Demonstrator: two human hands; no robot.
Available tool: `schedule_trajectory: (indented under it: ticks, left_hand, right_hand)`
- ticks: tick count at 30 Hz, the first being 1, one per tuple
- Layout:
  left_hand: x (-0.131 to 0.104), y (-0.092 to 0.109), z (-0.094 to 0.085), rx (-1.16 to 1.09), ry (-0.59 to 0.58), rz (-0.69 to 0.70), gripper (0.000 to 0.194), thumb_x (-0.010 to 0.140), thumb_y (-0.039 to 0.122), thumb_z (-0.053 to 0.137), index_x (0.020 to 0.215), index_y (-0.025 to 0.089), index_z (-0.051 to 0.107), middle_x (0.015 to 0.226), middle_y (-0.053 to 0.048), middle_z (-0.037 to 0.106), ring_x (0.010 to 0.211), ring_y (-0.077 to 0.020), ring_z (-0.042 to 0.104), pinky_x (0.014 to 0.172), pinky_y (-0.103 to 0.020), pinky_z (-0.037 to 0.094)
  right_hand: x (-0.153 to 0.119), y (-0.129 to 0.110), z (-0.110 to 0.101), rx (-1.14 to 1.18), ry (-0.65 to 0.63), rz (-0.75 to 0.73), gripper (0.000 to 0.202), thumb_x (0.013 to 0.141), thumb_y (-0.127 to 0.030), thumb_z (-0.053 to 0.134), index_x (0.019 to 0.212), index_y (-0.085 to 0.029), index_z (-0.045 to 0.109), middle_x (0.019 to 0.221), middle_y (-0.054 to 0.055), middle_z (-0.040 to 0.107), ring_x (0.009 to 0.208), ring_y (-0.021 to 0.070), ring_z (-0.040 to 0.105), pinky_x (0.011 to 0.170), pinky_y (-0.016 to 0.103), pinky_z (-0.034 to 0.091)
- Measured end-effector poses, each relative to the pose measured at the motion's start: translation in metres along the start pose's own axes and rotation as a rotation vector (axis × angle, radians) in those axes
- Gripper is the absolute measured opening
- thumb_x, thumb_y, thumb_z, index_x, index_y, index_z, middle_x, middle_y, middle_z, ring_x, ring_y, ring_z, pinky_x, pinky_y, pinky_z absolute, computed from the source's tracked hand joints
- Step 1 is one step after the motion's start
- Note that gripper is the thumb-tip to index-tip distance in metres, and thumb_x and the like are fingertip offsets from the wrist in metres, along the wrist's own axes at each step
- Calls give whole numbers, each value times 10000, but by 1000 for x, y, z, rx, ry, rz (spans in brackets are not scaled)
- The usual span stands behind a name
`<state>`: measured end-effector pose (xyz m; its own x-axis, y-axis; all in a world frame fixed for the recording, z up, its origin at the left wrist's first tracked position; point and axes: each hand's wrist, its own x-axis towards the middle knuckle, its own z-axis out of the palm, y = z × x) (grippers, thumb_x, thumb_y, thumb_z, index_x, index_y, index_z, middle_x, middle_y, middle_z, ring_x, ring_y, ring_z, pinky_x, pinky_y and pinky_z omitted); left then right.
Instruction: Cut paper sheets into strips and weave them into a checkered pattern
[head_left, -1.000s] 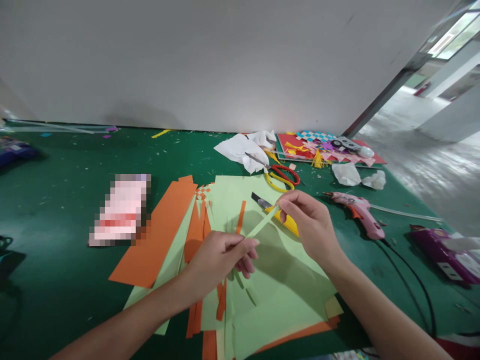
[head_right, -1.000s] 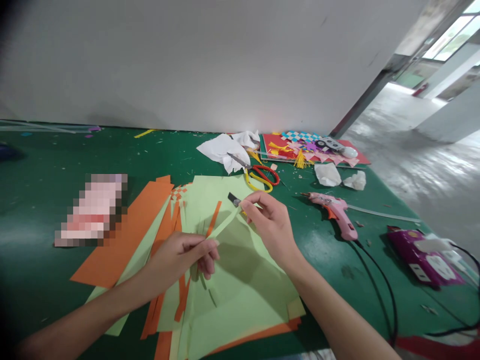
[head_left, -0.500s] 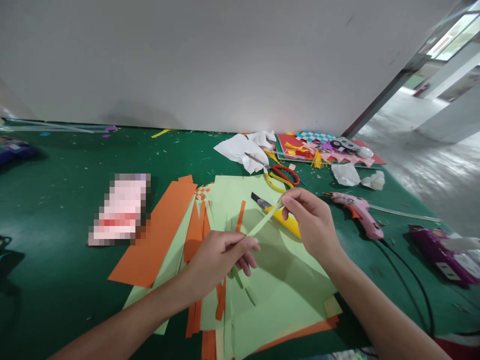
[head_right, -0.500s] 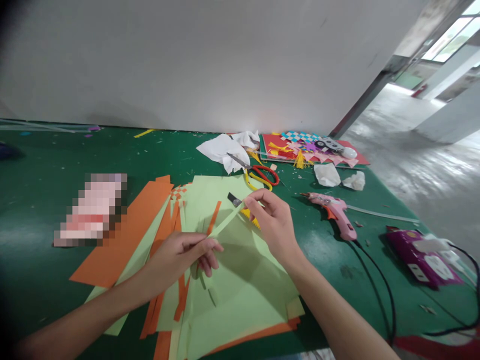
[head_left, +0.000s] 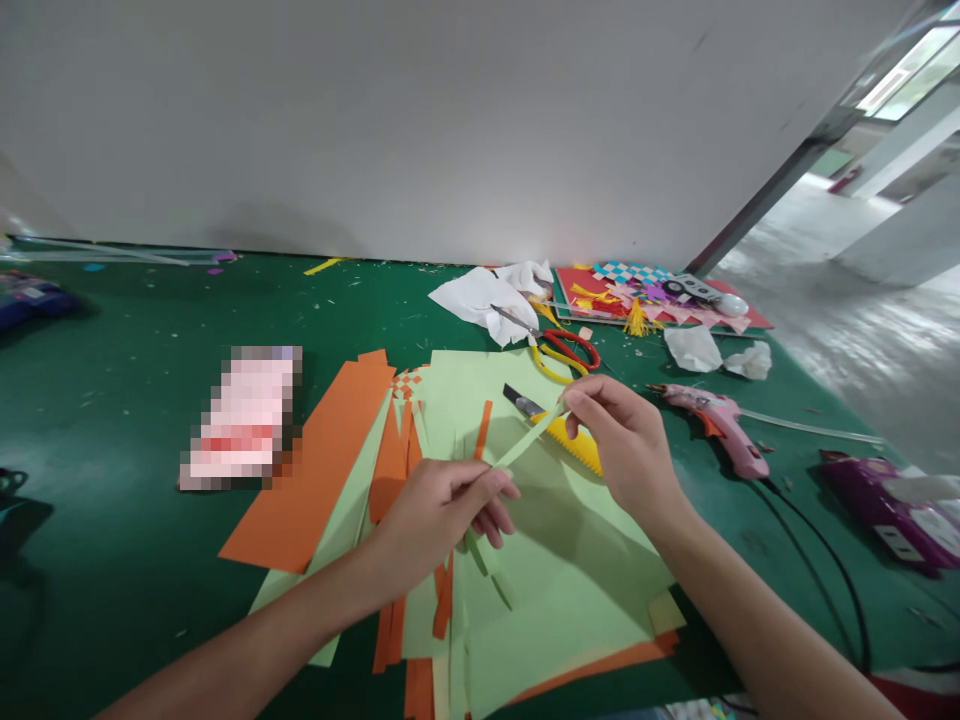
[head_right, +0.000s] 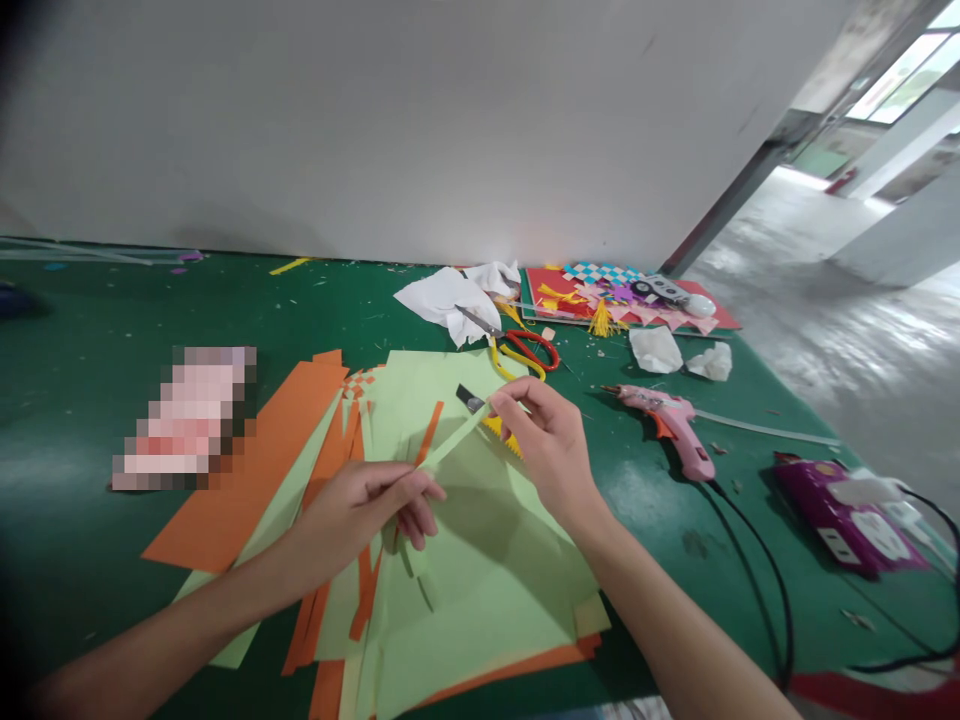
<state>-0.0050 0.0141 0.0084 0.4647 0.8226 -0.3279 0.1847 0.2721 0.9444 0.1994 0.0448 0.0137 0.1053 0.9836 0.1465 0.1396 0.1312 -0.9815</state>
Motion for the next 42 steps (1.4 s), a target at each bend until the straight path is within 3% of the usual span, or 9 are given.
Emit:
schedule_trajectory:
  ticks: [4, 10, 20, 29, 35, 37, 39, 42]
  left_hand:
    - [-2, 2, 0, 16, -8, 23, 384, 934, 444, 449, 902, 146, 688, 724, -52, 714, 630, -152, 670, 571, -235, 500]
    - [-3, 4, -1, 61, 29, 29, 406, 907, 465, 497, 753, 143, 691, 661, -46, 705, 598, -144, 661, 548, -217, 483]
    - [-5, 5, -1, 63, -78, 111, 339, 962, 333, 407, 882, 149, 681, 703, -32, 700, 626, -124, 644, 609, -213, 498]
    - [-5, 7, -4, 147, -42, 153, 326, 931, 244, 445, 765, 150, 709, 686, -29, 704, 591, -122, 646, 562, -210, 478]
    - [-12, 10, -5, 120, -88, 309, 317, 918, 237, 444, 752, 154, 701, 591, -17, 678, 533, -127, 633, 534, -216, 468]
    - [-13, 9, -7, 57, -17, 373, 318, 924, 243, 445, 739, 164, 691, 557, -2, 653, 511, -116, 614, 562, -220, 471]
    - [-11, 9, -10, -43, 128, 396, 326, 935, 257, 443, 725, 175, 680, 531, 13, 622, 498, -104, 588, 587, -219, 467]
    - [-3, 8, -16, -261, 332, 349, 322, 938, 290, 449, 725, 182, 664, 506, 26, 569, 468, -89, 530, 544, -206, 436]
  right_hand:
    - [1, 1, -2, 10, 8, -9, 174, 840, -346, 631, 751, -198, 626, 692, -20, 574, 591, 100, 506, 555, 237, 384]
    - [2, -1, -2, -23, 17, -12, 179, 839, -350, 620, 752, -193, 624, 665, -17, 566, 575, 108, 509, 537, 238, 386]
    - [6, 0, -2, 59, 17, 24, 150, 830, -303, 631, 731, -190, 634, 695, -21, 585, 572, 91, 508, 556, 231, 398]
    - [6, 2, -1, 83, 7, 40, 144, 826, -298, 645, 731, -190, 644, 689, -24, 581, 570, 84, 505, 552, 227, 394]
    - [7, 2, -3, 122, 19, 32, 154, 837, -303, 630, 735, -188, 629, 685, -18, 588, 579, 89, 508, 558, 225, 410]
    - [7, 0, -5, 151, 20, 31, 145, 843, -289, 617, 739, -188, 617, 680, -19, 582, 588, 91, 509, 566, 225, 419]
    - [5, -2, -5, 175, -13, 48, 151, 851, -271, 593, 726, -186, 595, 665, -22, 565, 596, 97, 520, 558, 223, 421]
    - [2, -7, -2, 208, -158, 132, 176, 873, -273, 531, 717, -192, 537, 649, -24, 553, 590, 118, 562, 501, 223, 411]
